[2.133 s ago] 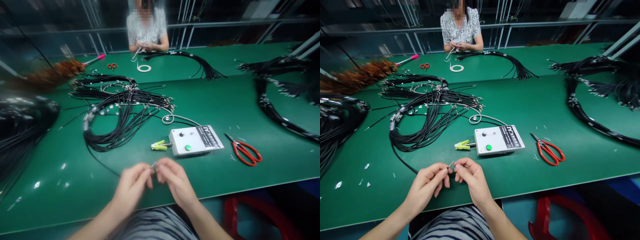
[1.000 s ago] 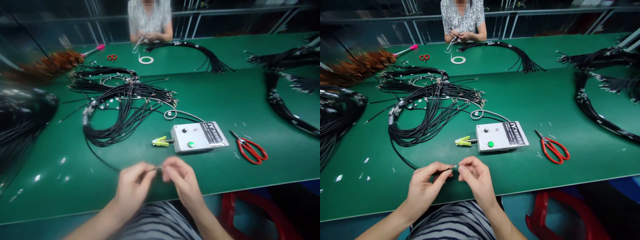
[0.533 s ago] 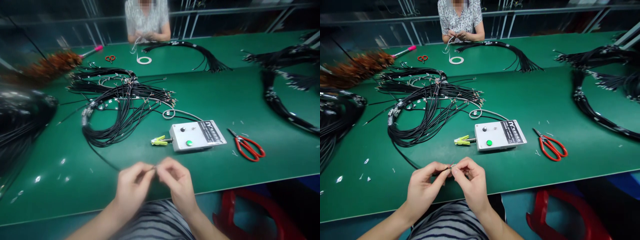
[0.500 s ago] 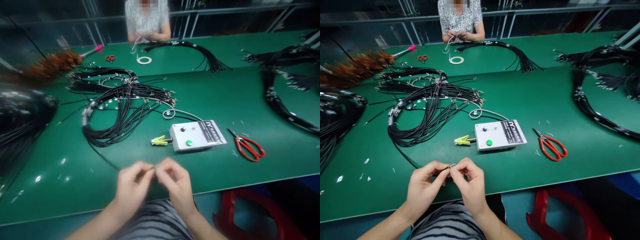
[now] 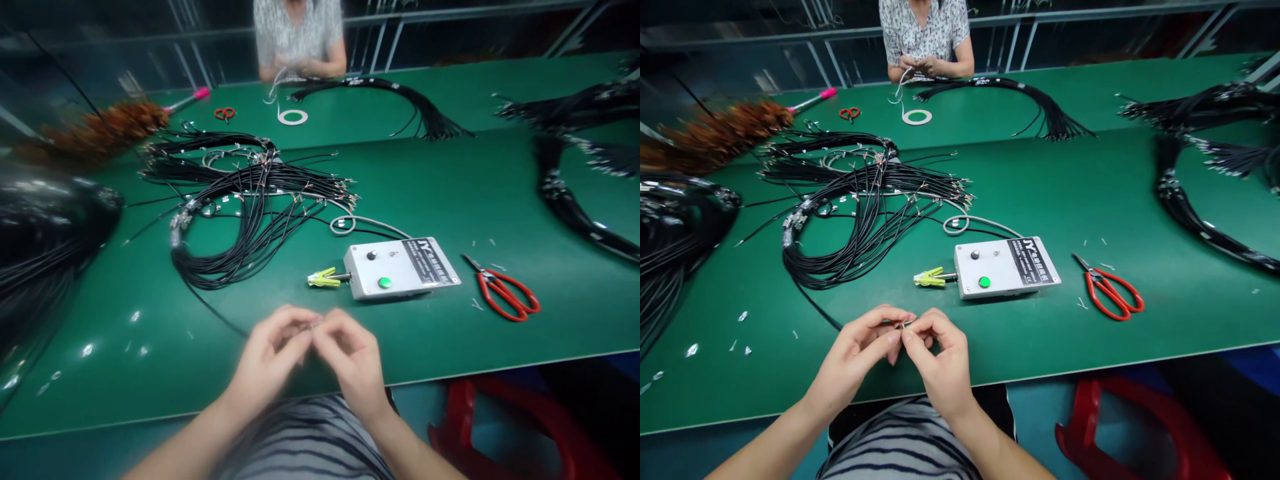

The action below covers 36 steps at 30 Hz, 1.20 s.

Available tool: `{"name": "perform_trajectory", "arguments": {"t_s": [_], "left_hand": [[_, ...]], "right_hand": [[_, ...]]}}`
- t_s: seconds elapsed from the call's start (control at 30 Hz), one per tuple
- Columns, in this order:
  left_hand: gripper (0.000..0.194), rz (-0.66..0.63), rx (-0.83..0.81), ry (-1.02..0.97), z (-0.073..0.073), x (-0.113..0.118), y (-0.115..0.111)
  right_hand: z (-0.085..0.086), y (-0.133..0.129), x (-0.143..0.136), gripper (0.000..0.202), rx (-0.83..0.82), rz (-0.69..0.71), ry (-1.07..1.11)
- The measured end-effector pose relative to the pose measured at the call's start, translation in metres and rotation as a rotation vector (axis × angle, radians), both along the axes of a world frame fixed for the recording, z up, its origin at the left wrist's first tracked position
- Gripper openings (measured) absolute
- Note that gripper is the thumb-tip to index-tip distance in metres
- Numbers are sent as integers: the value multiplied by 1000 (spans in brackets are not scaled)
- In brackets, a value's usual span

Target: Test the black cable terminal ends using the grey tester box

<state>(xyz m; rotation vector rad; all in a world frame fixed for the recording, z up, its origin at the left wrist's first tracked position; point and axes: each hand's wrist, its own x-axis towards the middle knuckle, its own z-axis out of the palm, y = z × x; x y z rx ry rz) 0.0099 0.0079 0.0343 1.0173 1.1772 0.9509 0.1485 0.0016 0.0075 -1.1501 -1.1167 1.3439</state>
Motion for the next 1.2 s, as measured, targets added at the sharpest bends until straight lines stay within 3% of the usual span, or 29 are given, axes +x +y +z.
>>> {"name": "perform_trajectory", "arguments": {"t_s": [0.13, 0.43, 0.63, 1.0, 1.1, 1.2], "left_hand": [[16, -12, -31, -40, 1, 3, 5], [14, 201, 11, -115, -9, 7, -1], [15, 249, 2, -262, -9, 8, 1], [18, 300, -48, -343, -10, 8, 11], [19, 300, -59, -348, -12, 8, 14], [18, 291, -75, -348, -13, 8, 16]], "right_hand": [[0, 0, 1, 20, 35, 27, -14], [2, 6, 2, 20, 96, 26, -68], [0, 11, -1, 20, 138, -2, -95], [-7, 22, -3, 17, 179, 25, -210], [-6, 25, 4, 7, 274, -5, -338], [-5, 28, 10, 32, 512, -49, -507]]}}
